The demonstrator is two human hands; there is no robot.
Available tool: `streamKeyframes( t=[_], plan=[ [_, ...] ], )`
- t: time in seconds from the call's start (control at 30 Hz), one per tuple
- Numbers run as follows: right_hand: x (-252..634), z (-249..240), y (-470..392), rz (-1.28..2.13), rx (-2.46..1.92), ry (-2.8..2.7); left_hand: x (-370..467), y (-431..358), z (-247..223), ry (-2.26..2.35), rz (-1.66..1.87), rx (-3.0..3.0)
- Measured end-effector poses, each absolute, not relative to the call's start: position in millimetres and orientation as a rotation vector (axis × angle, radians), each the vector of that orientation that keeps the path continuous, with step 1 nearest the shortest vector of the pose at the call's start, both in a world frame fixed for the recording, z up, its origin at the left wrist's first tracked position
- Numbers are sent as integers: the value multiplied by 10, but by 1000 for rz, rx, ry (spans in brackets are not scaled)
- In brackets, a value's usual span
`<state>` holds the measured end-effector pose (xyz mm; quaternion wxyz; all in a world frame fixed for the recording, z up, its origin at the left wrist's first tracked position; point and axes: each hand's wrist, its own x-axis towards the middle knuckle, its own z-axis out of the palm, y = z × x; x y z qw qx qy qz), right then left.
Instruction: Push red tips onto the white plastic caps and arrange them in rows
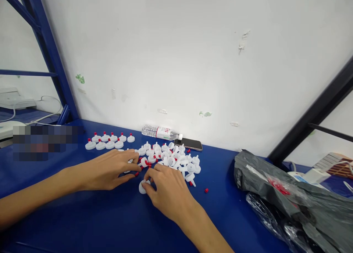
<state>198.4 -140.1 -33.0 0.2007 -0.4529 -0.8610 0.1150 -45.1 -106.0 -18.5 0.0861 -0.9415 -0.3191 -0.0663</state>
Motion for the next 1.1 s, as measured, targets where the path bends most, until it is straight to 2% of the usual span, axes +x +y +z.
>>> streamKeyframes(
  t=[0.2, 0.5, 0.77, 0.97, 1.1],
  plan=[
    [1993, -275, -1420, 322, -1189, -2262, -466, -963, -338, -765, -165, -2723],
    [1987, -328, -1354, 505, -1168, -2131, -459, -932, -408, -807, -244, -2737],
    [1982, -348, -1354, 319, -1257, -2261, -406, -978, -352, -908, -470, -2862],
    [1976, -346, -1365, 132, -1351, -2295, -389, -994, -310, -849, -940, -3048],
    [1980, -333, -1365, 158, -1308, -2246, -414, -960, -350, -761, -940, -3105]
  ],
)
